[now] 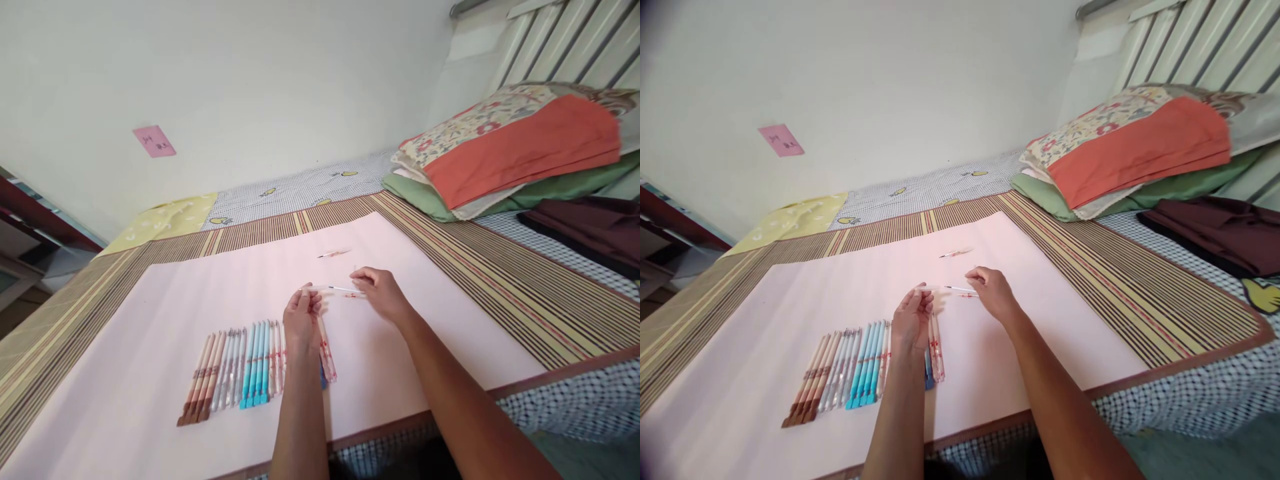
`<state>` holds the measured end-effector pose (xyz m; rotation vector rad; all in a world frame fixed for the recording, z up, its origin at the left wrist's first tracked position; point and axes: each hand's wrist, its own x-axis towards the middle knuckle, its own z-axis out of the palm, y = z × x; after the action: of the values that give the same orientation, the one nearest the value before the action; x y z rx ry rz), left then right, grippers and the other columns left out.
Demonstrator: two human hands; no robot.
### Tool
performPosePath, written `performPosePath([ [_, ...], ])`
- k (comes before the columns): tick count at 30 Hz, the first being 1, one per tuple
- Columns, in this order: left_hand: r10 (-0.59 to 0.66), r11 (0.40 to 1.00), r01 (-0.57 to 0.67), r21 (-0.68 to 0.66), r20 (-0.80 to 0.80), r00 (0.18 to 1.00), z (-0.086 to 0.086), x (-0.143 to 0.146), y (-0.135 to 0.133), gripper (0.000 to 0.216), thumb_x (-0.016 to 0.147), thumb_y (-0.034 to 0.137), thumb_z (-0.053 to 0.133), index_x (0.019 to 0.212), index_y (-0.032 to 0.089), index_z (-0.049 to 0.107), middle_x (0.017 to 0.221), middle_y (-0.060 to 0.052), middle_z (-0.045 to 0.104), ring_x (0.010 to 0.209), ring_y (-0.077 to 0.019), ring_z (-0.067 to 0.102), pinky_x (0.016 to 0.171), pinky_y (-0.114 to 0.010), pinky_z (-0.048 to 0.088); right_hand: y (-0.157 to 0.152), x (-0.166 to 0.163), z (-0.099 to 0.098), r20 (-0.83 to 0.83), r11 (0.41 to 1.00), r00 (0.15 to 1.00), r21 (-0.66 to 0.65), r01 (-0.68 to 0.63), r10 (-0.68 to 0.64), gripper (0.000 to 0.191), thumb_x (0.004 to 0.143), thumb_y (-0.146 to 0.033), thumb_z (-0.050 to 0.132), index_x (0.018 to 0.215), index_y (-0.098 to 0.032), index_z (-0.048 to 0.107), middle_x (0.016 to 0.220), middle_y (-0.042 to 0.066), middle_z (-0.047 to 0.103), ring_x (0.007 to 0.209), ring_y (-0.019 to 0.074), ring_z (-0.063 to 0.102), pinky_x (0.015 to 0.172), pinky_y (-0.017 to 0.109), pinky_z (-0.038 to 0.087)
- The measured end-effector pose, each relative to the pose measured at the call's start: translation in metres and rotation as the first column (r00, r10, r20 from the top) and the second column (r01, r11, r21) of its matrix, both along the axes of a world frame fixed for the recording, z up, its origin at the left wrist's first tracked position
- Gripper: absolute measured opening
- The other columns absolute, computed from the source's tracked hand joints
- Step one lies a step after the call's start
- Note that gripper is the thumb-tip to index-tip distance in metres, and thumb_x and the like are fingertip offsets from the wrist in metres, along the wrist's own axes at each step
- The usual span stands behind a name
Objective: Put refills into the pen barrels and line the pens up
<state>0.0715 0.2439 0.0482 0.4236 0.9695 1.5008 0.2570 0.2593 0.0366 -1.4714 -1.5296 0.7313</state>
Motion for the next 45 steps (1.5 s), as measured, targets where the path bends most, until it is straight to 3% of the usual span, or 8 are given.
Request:
performPosePath([
  [5, 0.027, 0.999, -0.024, 0.037, -0.058, 0.998, -0.003, 0.000, 0.002, 0.017, 0.074, 0.021, 0.077, 0.088, 0.013, 0.073, 0.084, -0.006, 0.071, 0.065, -0.0078, 0.064, 0.059, -0.016, 0.048, 0.020, 0.014, -0.003, 0.318, 0.995, 0.947, -0.098, -0.022, 0.052, 0.013, 0.077, -0.019, 0.059, 0.078, -0.019, 0.071, 0.084, 0.004, 0.074, 0.076, 0.0165, 0.064, 0.064, 0.025, 0.042],
  [9, 0.100, 0.991, -0.069, 0.116, -0.295, 0.950, -0.007, -0.001, 0.003, 0.016, 0.077, 0.028, 0.074, 0.085, 0.015, 0.074, 0.106, -0.010, 0.071, 0.071, -0.0091, 0.065, 0.062, -0.019, 0.049, 0.038, 0.008, 0.003, 0.447, 0.976, 0.876, -0.189, -0.106, 0.182, 0.009, 0.068, -0.012, 0.063, 0.066, -0.019, 0.069, 0.074, 0.002, 0.071, 0.068, 0.0146, 0.060, 0.059, 0.024, 0.036],
  [17, 0.115, 0.982, -0.001, 0.190, -0.593, 0.797, -0.002, 0.000, -0.002, 0.024, 0.081, 0.033, 0.069, 0.101, 0.019, 0.076, 0.086, -0.006, 0.070, 0.077, -0.0162, 0.066, 0.072, -0.028, 0.052, 0.052, 0.002, 0.010, 0.615, 0.947, 0.729, -0.283, -0.152, 0.301, 0.016, 0.064, -0.005, 0.062, 0.070, -0.018, 0.069, 0.077, 0.003, 0.070, 0.065, 0.0142, 0.057, 0.057, 0.025, 0.030],
  [21, 0.089, 0.989, -0.025, 0.142, -0.460, 0.883, 0.000, 0.000, 0.000, 0.018, 0.078, 0.032, 0.073, 0.086, 0.016, 0.075, 0.086, -0.006, 0.071, 0.073, -0.0137, 0.066, 0.066, -0.025, 0.050, 0.050, 0.005, 0.013, 0.664, 0.957, 0.699, -0.271, -0.108, 0.267, 0.015, 0.064, -0.005, 0.062, 0.071, -0.017, 0.066, 0.076, 0.006, 0.068, 0.066, 0.0161, 0.055, 0.057, 0.026, 0.028],
  [24, 0.068, 0.998, -0.068, 0.007, -0.156, 0.985, 0.003, -0.004, 0.003, 0.016, 0.075, 0.028, 0.077, 0.076, 0.013, 0.070, 0.073, -0.004, 0.069, 0.065, -0.0113, 0.065, 0.060, -0.021, 0.048, 0.046, 0.013, 0.016, 0.672, 0.972, 0.711, -0.224, -0.072, 0.208, 0.012, 0.072, -0.009, 0.058, 0.076, -0.018, 0.064, 0.081, 0.006, 0.068, 0.069, 0.0160, 0.055, 0.057, 0.026, 0.029],
  [27, 0.088, 0.993, -0.084, -0.083, 0.055, 0.995, 0.006, -0.007, 0.004, 0.011, 0.077, 0.020, 0.074, 0.074, 0.012, 0.067, 0.067, -0.003, 0.067, 0.060, -0.0095, 0.065, 0.055, -0.017, 0.047, 0.043, 0.019, 0.015, 0.667, 0.980, 0.724, -0.189, -0.066, 0.177, 0.009, 0.078, -0.013, 0.056, 0.078, -0.019, 0.063, 0.086, 0.005, 0.068, 0.074, 0.0157, 0.057, 0.060, 0.025, 0.031],
  [36, 0.095, 0.992, -0.080, -0.102, 0.150, 0.984, 0.012, -0.009, 0.002, 0.009, 0.082, 0.016, 0.068, 0.075, 0.012, 0.066, 0.065, -0.002, 0.067, 0.053, -0.0072, 0.062, 0.048, -0.014, 0.045, 0.057, 0.012, 0.012, 0.635, 0.978, 0.750, -0.197, -0.072, 0.183, 0.014, 0.063, -0.006, 0.063, 0.069, -0.019, 0.064, 0.075, 0.008, 0.068, 0.070, 0.0197, 0.058, 0.061, 0.028, 0.032],
  [45, 0.083, 0.988, -0.051, -0.147, 0.220, 0.972, 0.015, -0.011, 0.000, 0.014, 0.087, 0.013, 0.061, 0.074, 0.012, 0.066, 0.062, -0.002, 0.067, 0.050, -0.0075, 0.060, 0.044, -0.015, 0.043, 0.073, 0.060, 0.007, 0.467, 0.996, 0.883, -0.047, 0.081, -0.050, 0.025, 0.081, -0.014, 0.049, 0.096, -0.014, 0.069, 0.081, 0.005, 0.073, 0.070, 0.0156, 0.063, 0.063, 0.024, 0.043],
])
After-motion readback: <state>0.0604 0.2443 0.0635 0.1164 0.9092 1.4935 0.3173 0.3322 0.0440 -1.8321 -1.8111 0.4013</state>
